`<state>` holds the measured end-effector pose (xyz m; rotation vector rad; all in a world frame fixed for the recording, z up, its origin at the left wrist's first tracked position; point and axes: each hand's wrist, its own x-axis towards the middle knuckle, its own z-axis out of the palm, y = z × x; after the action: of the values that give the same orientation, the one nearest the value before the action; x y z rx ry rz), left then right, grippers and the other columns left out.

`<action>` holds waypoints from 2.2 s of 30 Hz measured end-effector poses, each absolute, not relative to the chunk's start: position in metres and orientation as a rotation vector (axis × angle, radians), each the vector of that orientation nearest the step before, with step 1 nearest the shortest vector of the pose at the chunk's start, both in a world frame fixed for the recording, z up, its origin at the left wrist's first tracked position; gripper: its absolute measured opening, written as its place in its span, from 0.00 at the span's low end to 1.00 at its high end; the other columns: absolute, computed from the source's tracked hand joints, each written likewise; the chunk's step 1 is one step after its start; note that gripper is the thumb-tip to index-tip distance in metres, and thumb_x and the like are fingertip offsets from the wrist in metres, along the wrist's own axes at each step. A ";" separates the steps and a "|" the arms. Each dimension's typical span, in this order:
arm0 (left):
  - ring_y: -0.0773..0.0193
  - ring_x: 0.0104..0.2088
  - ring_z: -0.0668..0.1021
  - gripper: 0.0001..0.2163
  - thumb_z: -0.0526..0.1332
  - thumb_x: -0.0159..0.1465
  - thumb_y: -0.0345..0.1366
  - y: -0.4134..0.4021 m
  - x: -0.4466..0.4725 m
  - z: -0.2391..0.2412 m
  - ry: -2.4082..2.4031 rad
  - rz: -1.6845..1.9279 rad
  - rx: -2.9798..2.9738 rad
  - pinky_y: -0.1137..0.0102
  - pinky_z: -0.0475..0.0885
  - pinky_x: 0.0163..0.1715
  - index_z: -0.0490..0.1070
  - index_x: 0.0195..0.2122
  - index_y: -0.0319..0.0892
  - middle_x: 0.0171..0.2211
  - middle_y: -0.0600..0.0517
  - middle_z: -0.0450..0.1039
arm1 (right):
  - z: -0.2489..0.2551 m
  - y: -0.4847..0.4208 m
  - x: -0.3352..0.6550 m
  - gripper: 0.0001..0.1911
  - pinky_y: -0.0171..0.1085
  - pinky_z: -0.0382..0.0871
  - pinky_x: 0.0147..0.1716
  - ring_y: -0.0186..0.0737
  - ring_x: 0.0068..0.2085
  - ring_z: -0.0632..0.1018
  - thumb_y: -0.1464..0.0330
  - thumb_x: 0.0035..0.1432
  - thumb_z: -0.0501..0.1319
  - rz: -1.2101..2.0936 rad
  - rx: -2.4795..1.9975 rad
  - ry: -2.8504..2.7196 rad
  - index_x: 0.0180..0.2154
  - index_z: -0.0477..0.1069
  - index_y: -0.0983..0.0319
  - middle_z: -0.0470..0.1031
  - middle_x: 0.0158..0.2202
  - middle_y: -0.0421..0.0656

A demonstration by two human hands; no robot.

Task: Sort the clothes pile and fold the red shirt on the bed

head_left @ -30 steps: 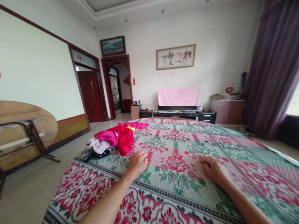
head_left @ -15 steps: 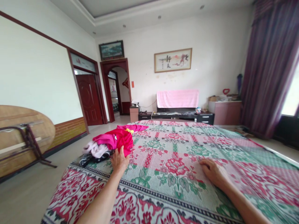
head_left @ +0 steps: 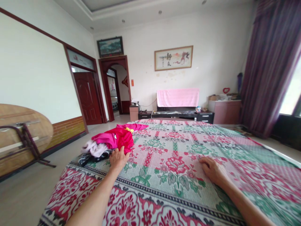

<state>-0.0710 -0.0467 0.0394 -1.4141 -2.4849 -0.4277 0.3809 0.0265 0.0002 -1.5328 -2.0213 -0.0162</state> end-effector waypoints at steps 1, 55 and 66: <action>0.48 0.48 0.70 0.26 0.51 0.61 0.50 -0.047 -0.072 0.040 -2.473 -0.424 -1.408 0.58 0.66 0.45 0.62 0.58 0.44 0.47 0.40 0.68 | 0.001 0.025 0.380 0.14 0.37 0.66 0.44 0.40 0.43 0.76 0.69 0.54 0.50 -0.034 -1.544 -2.032 0.36 0.74 0.58 0.76 0.42 0.43; 0.57 0.54 0.70 0.25 0.52 0.51 0.20 -0.024 -0.078 0.032 -2.045 -0.917 -1.779 0.63 0.62 0.57 0.73 0.50 0.39 0.53 0.44 0.70 | 0.032 0.006 0.321 0.11 0.39 0.68 0.42 0.41 0.39 0.76 0.65 0.56 0.51 0.277 -1.245 -2.068 0.36 0.71 0.59 0.76 0.37 0.43; 0.59 0.48 0.74 0.15 0.52 0.57 0.27 -0.014 -0.088 0.019 -1.927 -0.928 -1.790 0.63 0.63 0.57 0.77 0.39 0.40 0.44 0.46 0.76 | 0.035 -0.054 0.240 0.33 0.53 0.63 0.52 0.53 0.52 0.72 0.61 0.47 0.62 0.450 -1.180 -2.176 0.55 0.62 0.61 0.71 0.52 0.52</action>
<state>-0.0881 -0.0141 0.0189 -1.7904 -1.9269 -0.9282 0.2405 -0.0540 0.0352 -1.1802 -2.1762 0.4498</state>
